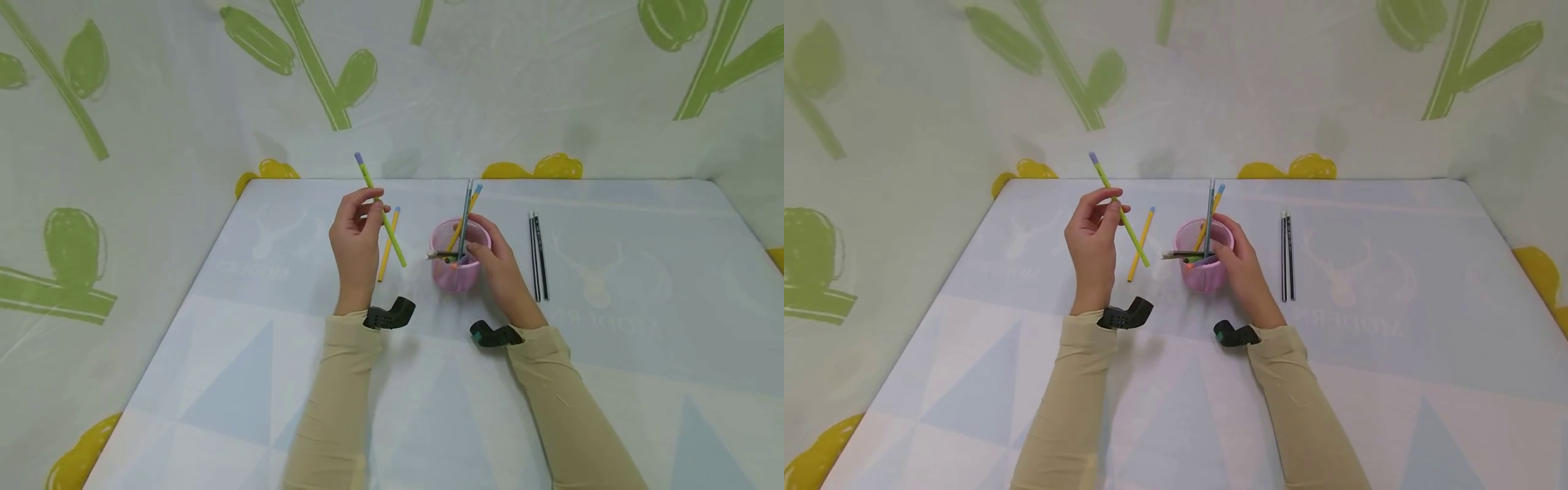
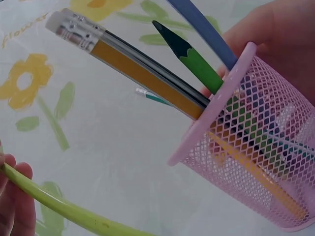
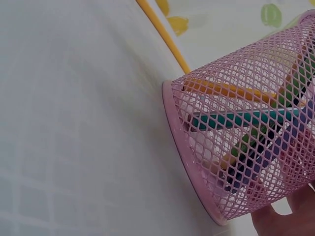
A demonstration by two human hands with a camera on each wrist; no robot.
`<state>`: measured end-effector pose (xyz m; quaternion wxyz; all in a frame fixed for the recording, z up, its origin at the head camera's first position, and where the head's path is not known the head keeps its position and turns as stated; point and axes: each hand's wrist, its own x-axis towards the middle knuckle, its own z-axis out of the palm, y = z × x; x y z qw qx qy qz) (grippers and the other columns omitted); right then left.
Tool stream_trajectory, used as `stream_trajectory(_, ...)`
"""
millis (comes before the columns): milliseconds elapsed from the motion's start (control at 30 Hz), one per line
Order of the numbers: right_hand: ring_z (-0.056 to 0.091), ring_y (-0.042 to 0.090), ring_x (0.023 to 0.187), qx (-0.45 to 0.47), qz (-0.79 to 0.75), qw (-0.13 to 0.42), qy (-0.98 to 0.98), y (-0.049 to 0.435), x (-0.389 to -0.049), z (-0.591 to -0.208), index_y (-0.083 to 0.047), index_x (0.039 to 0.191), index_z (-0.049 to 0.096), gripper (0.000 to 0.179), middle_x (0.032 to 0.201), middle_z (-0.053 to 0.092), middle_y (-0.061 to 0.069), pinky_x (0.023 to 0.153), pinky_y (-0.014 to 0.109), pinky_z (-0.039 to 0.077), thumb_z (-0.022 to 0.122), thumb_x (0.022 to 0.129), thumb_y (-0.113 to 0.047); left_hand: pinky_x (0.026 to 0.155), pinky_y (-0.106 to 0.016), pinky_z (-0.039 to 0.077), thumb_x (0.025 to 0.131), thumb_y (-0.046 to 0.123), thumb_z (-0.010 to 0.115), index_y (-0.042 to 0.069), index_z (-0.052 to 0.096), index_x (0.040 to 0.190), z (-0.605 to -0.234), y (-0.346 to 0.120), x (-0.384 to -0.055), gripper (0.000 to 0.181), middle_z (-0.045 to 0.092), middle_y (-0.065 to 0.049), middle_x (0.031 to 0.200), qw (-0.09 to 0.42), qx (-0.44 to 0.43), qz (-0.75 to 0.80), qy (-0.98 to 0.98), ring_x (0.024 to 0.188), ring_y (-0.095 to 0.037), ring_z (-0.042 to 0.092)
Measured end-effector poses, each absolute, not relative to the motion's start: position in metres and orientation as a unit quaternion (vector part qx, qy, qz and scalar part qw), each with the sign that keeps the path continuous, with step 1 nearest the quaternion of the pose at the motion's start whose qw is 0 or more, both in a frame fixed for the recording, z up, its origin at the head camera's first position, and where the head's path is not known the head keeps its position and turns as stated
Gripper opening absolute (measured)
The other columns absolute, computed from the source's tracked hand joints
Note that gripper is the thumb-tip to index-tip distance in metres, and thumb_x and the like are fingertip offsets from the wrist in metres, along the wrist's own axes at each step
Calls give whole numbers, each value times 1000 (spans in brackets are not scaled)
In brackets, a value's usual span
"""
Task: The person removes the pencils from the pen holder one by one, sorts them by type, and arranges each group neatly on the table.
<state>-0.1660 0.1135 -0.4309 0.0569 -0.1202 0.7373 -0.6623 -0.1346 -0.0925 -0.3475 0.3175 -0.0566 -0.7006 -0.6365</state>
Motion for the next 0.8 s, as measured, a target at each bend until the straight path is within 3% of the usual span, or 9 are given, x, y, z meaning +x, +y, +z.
stream_trajectory(333, 22, 14, 130, -124, -668, 52, 731, 114, -166, -430, -34, 132, 37, 40, 139, 33, -7, 104, 48, 14, 42, 93, -24, 70, -27, 45, 88, 5, 51, 3, 63, 100, -360, -100, -143, 17, 62, -5, 98, 289, -13, -641, -711, 83, -25, 59)
stream_trajectory(500, 23, 14, 129, -124, -668, 48, 732, 114, -167, -431, -34, 132, 37, 40, 139, 32, -7, 104, 47, 16, 42, 93, -23, 72, -28, 46, 88, 11, 52, 12, 65, 99, -378, -108, -155, 17, 62, 2, 97, 284, 3, -620, -731, 84, -18, 60)
stream_trajectory(800, 28, 16, 127, -132, -671, 45, 729, 115, -167, -433, -34, 132, 37, 41, 138, 33, -7, 103, 47, 17, 42, 93, -22, 70, -25, 45, 88, 14, 52, 17, 65, 98, -394, -113, -157, 17, 59, 13, 97, 266, 32, -548, -793, 82, -5, 56)
